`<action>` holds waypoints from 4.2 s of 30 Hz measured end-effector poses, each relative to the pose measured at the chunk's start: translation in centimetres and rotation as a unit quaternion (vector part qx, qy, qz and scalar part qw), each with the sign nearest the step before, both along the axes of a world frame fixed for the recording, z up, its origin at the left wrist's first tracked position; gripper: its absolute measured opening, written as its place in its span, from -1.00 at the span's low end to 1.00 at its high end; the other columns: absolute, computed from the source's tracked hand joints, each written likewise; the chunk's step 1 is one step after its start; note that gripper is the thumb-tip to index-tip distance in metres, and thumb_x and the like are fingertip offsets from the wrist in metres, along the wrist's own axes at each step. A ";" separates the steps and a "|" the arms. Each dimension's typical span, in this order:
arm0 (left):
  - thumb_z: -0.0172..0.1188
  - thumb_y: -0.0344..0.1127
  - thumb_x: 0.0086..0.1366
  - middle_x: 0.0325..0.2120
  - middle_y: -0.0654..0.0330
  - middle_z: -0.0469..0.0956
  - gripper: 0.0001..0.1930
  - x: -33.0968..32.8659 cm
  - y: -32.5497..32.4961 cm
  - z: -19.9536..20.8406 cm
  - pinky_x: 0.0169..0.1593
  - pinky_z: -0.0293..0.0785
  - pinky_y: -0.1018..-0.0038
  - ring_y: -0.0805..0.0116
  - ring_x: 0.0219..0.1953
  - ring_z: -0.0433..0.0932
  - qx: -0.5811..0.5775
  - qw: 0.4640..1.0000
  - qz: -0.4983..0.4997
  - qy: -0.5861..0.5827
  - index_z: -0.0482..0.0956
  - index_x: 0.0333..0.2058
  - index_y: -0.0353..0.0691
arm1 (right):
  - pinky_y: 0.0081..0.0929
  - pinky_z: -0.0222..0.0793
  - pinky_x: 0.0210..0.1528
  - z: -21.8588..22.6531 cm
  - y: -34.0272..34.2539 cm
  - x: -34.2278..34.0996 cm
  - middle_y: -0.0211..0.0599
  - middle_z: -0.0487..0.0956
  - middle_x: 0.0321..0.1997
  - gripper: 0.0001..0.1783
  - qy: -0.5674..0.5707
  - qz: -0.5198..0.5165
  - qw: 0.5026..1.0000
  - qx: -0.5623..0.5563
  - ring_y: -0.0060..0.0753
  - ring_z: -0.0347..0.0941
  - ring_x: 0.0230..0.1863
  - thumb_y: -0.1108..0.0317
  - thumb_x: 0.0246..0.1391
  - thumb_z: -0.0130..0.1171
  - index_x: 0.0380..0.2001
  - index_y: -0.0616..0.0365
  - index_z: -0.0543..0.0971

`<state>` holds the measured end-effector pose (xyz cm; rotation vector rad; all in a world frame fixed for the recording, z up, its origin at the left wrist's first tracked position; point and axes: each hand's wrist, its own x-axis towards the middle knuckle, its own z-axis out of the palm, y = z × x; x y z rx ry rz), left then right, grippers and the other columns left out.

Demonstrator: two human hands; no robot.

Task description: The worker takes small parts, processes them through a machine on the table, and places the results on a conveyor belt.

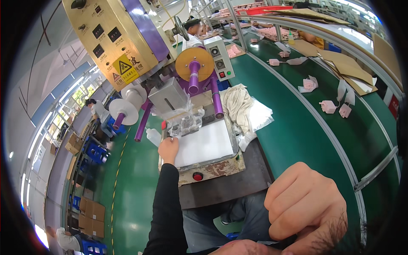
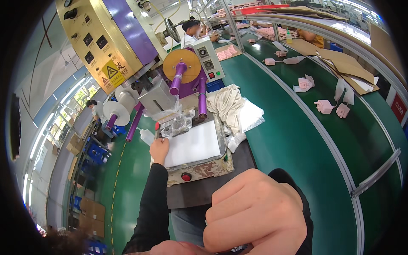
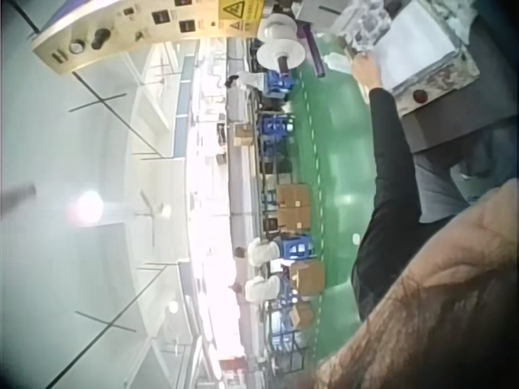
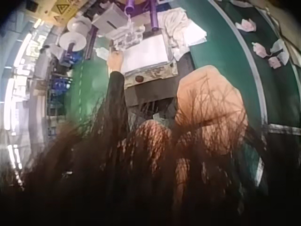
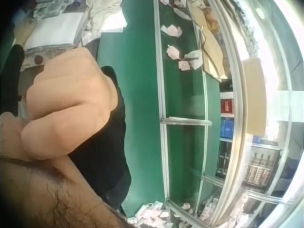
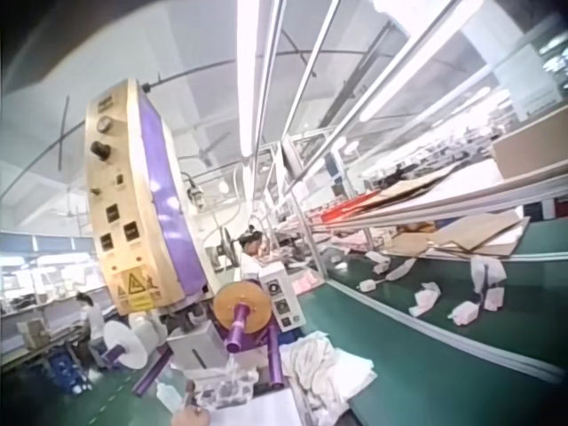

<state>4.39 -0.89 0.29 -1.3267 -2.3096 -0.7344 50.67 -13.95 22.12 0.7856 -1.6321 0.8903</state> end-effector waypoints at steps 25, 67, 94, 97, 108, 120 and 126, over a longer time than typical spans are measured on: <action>0.09 0.00 0.17 -0.47 -0.02 0.66 -0.63 -0.2 -0.6 0.0 -0.22 0.49 0.01 -0.16 -0.32 0.62 -0.004 1.000 0.013 -0.011 0.66 -0.50 -0.20 | -0.51 0.19 -0.70 -0.5 0.0 -0.9 -0.06 0.53 -0.59 -0.94 0.027 -0.028 0.999 0.009 -0.38 0.32 -0.75 0.53 0.08 0.28 -0.38 0.28 0.59; 0.11 -0.01 0.16 -0.51 -0.03 0.65 -0.63 0.2 -0.4 0.2 -0.25 0.50 0.02 -0.15 -0.35 0.63 0.012 1.000 0.008 -0.014 0.65 -0.54 -0.21 | -0.49 0.17 -0.69 -1.2 -0.6 -1.1 -0.08 0.49 -0.52 -0.83 0.006 -0.009 0.999 0.031 -0.29 0.35 -0.68 0.63 0.00 0.23 -0.57 0.32 0.44; 0.09 0.01 0.18 -0.44 -0.06 0.66 -0.61 -0.3 -0.1 -0.1 -0.22 0.50 0.00 -0.18 -0.31 0.62 -0.005 1.000 0.010 -0.024 0.65 -0.50 -0.22 | -0.47 0.11 -0.73 -1.2 -1.4 0.1 -0.36 0.45 -0.72 -0.71 -0.146 -0.133 0.975 -0.101 -0.49 0.33 -0.77 0.39 0.06 0.28 -0.70 0.19 0.52; 0.09 0.01 0.17 -0.44 -0.06 0.66 -0.61 -0.2 -0.1 0.0 -0.22 0.50 0.00 -0.18 -0.31 0.62 -0.009 1.000 0.006 -0.026 0.65 -0.50 -0.21 | -0.45 0.11 -0.73 -1.3 -2.1 0.3 -0.39 0.43 -0.75 -0.67 -0.159 -0.151 0.969 -0.117 -0.50 0.32 -0.78 0.38 0.04 0.26 -0.75 0.17 0.50; 0.08 0.00 0.17 -0.48 -0.07 0.65 -0.61 0.0 -0.2 0.1 -0.23 0.49 0.01 -0.18 -0.32 0.62 0.003 1.000 0.006 -0.019 0.65 -0.52 -0.23 | -0.60 0.08 -0.71 -0.3 0.3 -1.6 -0.16 0.48 -0.65 -0.91 -0.048 0.092 0.994 -0.023 -0.42 0.32 -0.77 0.71 -0.01 0.27 -0.54 0.48 0.57; 0.08 -0.02 0.17 -0.47 -0.06 0.65 -0.62 0.1 -0.3 0.2 -0.21 0.49 0.00 -0.17 -0.31 0.62 0.005 1.000 0.007 -0.017 0.64 -0.52 -0.23 | -0.61 0.03 -0.73 -0.6 -0.1 -1.8 -0.23 0.46 -0.70 -0.88 -0.038 0.077 0.996 -0.021 -0.46 0.29 -0.80 0.71 -0.13 0.35 -0.57 0.45 0.57; 0.09 -0.01 0.17 -0.47 -0.05 0.65 -0.61 -0.1 -0.3 0.1 -0.22 0.49 0.00 -0.16 -0.31 0.62 0.004 1.000 0.007 -0.017 0.65 -0.51 -0.23 | -0.61 0.05 -0.72 -0.7 -0.2 -2.0 -0.21 0.50 -0.65 -0.92 -0.055 0.073 0.996 -0.020 -0.47 0.33 -0.76 0.67 -0.05 0.32 -0.55 0.44 0.60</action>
